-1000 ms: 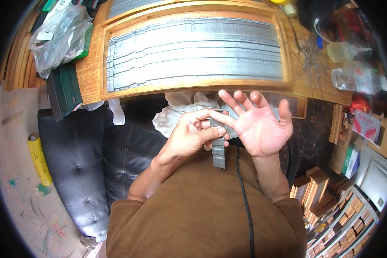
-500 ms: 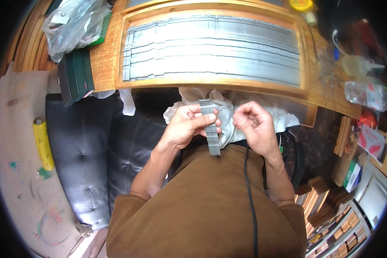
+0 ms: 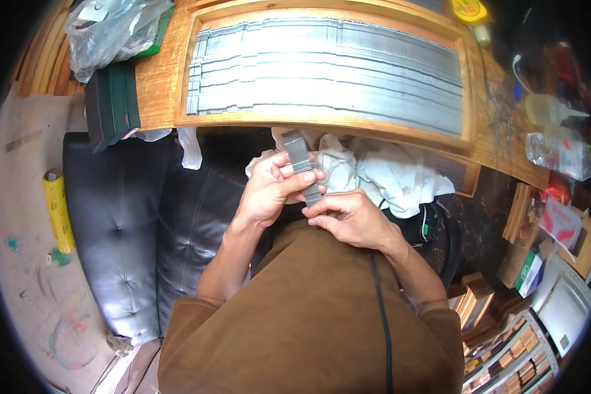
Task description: The person picks up small metal strips from a wooden tray and joins them end-to-end by hand to form a longer strip. The person repeatedly wipes the joined strip with a white cloth and places the assembled strip back into the tray.
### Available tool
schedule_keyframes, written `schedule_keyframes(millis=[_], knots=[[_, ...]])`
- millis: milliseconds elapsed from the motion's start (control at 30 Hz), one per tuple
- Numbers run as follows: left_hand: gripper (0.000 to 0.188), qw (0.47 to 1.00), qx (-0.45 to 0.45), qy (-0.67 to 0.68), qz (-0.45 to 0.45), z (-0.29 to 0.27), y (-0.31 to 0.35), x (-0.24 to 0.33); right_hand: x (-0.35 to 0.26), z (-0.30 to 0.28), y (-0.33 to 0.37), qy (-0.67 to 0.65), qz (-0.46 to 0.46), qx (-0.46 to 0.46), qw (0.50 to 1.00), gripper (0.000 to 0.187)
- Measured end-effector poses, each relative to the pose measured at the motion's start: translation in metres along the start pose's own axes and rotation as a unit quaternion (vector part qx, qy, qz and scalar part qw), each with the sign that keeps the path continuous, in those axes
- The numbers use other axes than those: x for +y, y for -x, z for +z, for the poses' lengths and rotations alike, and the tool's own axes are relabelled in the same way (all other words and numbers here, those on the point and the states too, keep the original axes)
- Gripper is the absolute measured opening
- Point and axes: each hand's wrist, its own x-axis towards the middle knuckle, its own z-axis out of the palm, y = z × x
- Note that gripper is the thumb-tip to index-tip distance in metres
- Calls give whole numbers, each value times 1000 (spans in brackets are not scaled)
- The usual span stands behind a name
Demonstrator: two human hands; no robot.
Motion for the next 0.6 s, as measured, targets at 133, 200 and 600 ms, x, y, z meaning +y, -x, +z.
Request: schedule_keyframes(millis=[133,200,600], knots=[[30,999,13,27,19,-25,3,1,12,-28,-10,33,-33,12,999,7],[28,999,26,-18,9,-32,4,2,22,-39,-23,122,102,163,974,20],[21,987,-12,-141,-70,-9,-10,-35,93,-5,-26,-147,-98,175,969,31]])
